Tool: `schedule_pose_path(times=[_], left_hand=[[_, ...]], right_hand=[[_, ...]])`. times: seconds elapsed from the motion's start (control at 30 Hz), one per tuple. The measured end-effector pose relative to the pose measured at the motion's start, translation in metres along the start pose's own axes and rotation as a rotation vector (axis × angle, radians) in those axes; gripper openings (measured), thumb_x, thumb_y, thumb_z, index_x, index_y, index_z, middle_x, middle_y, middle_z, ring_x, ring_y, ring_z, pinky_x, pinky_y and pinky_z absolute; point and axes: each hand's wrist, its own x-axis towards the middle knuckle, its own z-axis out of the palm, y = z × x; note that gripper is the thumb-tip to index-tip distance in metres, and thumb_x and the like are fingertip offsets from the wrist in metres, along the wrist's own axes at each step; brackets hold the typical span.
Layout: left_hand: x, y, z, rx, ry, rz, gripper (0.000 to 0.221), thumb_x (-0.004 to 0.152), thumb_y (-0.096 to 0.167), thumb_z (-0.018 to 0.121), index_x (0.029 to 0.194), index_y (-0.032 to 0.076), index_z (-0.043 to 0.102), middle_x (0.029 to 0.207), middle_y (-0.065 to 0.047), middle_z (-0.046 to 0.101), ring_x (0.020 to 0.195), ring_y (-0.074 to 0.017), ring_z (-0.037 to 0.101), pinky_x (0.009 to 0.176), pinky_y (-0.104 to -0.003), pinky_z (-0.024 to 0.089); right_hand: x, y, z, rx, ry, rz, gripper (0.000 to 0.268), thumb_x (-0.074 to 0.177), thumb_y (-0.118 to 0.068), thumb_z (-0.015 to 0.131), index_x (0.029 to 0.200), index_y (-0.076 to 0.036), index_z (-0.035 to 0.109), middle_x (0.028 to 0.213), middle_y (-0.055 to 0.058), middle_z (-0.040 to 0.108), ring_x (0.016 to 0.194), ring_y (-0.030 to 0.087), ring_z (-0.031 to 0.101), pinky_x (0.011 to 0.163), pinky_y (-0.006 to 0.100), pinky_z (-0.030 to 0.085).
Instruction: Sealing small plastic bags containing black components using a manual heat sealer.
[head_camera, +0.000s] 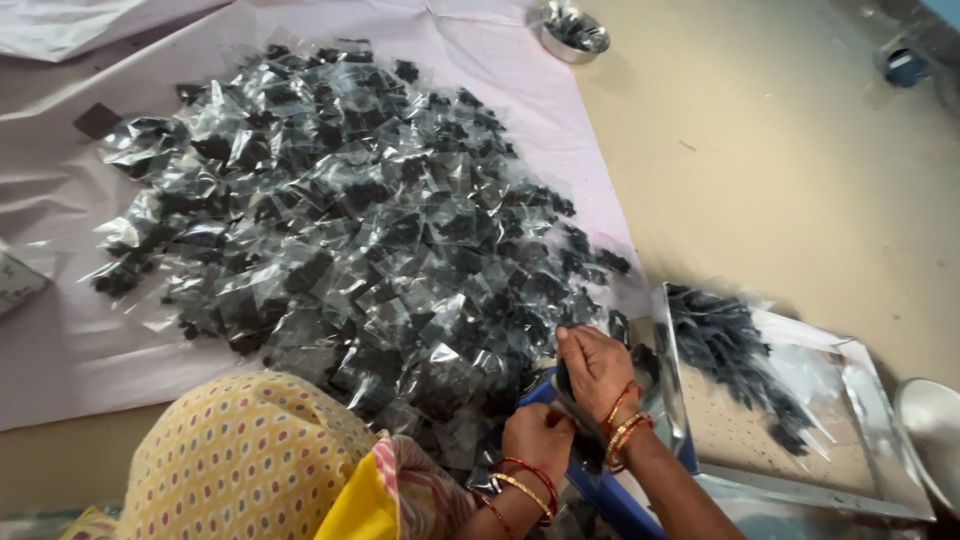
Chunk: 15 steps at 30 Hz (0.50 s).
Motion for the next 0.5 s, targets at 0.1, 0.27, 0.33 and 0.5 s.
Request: schedule_pose_path(times=[0.1,0.27,0.33,0.5], left_hand=[[-0.001,-0.001,0.003,-0.016,0.054,0.066,0.023,0.076,0.026,0.074,0.087,0.006,0.078,0.083,-0.019,0.073,0.084,-0.0355,0.074,0.076,-0.043,0.059],[0.001,0.000,0.004,0.028,0.025,0.015,0.024,0.079,0.028,0.073,0.088,0.006,0.079,0.083,-0.020,0.073,0.085,-0.0362,0.073,0.076,-0.044,0.058],[0.003,-0.004,0.005,0.050,0.031,0.021,0.025,0.080,0.029,0.073,0.087,0.006,0.079,0.084,-0.020,0.073,0.085,-0.0366,0.072,0.076,-0.044,0.058],[0.014,-0.017,0.013,-0.013,0.057,0.055,0.023,0.077,0.026,0.073,0.088,0.007,0.079,0.081,-0.020,0.074,0.080,-0.0352,0.075,0.074,-0.042,0.059]], right_hand=[[0.001,0.005,0.003,-0.027,-0.043,0.076,0.041,0.104,-0.030,0.053,0.078,-0.001,0.065,0.075,0.014,0.066,0.068,0.034,0.064,0.065,0.042,0.050],[0.001,0.002,0.007,-0.125,-0.002,-0.004,0.037,0.101,-0.031,0.055,0.081,-0.003,0.068,0.082,0.015,0.069,0.076,0.038,0.065,0.067,0.045,0.050],[0.001,0.000,0.007,-0.115,0.004,-0.005,0.036,0.101,-0.031,0.055,0.082,-0.003,0.069,0.084,0.015,0.069,0.077,0.038,0.065,0.067,0.046,0.051],[-0.002,0.009,0.009,-0.181,-0.047,0.017,0.038,0.102,-0.032,0.053,0.079,-0.004,0.065,0.083,0.016,0.066,0.081,0.039,0.064,0.070,0.048,0.050]])
